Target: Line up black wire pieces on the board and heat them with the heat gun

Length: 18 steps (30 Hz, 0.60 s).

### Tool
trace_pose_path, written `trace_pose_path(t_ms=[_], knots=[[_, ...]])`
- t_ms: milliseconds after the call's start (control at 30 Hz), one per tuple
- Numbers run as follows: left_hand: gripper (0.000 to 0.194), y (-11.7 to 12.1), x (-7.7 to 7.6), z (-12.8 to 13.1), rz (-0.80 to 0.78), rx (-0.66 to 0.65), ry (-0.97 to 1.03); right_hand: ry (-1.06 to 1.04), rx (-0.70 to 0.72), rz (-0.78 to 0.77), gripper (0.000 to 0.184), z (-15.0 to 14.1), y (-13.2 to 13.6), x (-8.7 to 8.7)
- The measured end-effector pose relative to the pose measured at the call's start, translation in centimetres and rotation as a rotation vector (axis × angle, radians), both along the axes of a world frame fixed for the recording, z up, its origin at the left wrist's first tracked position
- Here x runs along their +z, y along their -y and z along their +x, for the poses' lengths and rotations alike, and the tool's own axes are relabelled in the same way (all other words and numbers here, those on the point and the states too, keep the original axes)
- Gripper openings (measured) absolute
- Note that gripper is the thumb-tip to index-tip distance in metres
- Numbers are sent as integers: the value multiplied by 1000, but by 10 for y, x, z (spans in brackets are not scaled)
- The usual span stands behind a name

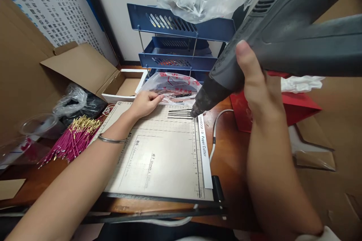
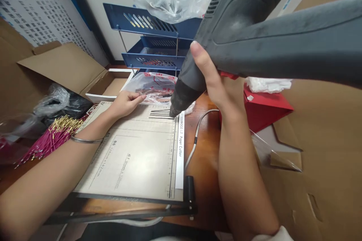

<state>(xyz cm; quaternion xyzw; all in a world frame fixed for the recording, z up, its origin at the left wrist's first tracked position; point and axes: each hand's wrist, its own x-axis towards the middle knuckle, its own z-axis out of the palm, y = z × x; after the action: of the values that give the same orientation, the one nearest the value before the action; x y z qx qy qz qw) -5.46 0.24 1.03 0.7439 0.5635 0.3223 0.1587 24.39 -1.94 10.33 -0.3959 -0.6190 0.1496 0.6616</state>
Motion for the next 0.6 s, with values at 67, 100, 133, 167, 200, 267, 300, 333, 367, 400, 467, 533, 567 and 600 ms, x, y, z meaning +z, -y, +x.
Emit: trace_pose_path(t_ms=[67,100,133,167,200,267,300,333,367,400,467,533,567,600], knots=[[54,0,0,1,4,-14,7,-19,0,-13,49,1,-1,-1],[54,0,0,1,9,-14,12,-37,-16,-19,50,0,-2,-2],[53,0,0,0,15,-10,18,-57,-35,-26,52,0,-3,-2],[53,0,0,0,24,-5,22,-76,-54,-31,57,-2,-3,-3],[53,0,0,0,31,0,26,-93,-68,-41,62,-3,-4,-2],[52,0,0,-1,37,6,32,-113,-78,-42,66,-4,-4,-2],[52,1,0,-1,32,10,35,-108,-64,-36,64,-4,-5,-2],[53,1,0,-1,22,16,41,-98,-45,-25,60,-4,-5,-2],[53,1,0,-1,8,21,49,-93,-30,-17,57,-4,-6,-2],[53,1,0,-1,-8,24,56,-88,-21,-21,57,-3,-7,-3],[53,2,1,-1,-36,24,64,-72,-33,-55,60,-1,-9,-5],[53,2,1,0,-46,23,61,-34,-58,-81,59,0,-9,-7],[54,2,1,0,-46,23,57,-9,-55,-88,57,0,-9,-8],[54,1,1,0,-44,25,54,19,-30,-101,57,0,-9,-8]])
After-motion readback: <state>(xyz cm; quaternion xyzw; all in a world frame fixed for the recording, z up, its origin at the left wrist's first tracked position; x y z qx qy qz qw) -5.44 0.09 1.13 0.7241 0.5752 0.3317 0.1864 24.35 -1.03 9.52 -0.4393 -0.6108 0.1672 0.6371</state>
